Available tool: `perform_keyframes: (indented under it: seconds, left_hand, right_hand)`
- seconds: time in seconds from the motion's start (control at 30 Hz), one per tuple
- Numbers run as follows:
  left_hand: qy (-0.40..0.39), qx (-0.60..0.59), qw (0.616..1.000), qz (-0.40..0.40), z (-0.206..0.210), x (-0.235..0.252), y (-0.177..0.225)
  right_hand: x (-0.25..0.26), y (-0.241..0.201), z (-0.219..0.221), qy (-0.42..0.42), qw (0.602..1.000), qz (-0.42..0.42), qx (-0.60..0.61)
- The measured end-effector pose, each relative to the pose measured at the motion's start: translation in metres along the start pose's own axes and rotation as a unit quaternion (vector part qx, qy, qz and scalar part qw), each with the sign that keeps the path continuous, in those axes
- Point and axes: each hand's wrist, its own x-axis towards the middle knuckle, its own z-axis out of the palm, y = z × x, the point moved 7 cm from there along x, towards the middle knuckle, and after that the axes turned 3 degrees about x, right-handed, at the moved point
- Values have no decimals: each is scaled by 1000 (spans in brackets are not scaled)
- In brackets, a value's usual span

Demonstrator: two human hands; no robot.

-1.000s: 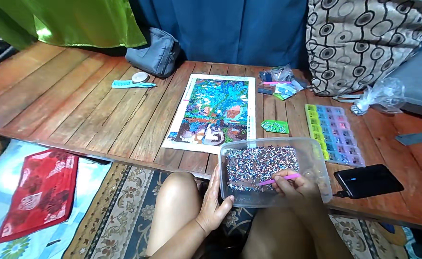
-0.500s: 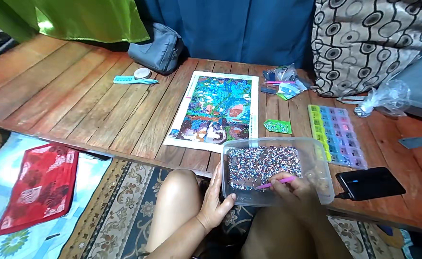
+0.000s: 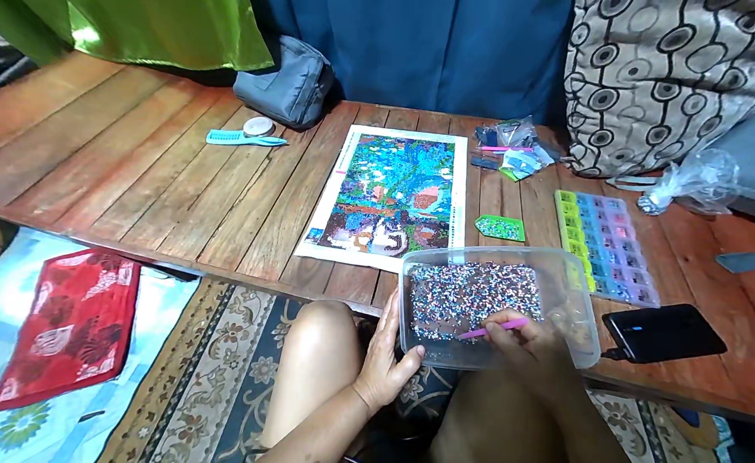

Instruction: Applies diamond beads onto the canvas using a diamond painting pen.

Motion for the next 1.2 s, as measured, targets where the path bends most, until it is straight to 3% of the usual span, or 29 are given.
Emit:
perform_keyframes:
  seconds: [0.4,1.2]
  left_hand:
    - [-4,4,1000,-18,0,-2,0]
    - [-8,7,1000,-27,0,-1,0]
  right_hand:
    - [2,3,-7,0,992,64,113]
    - [2,-2,0,-7,1000,-22,0]
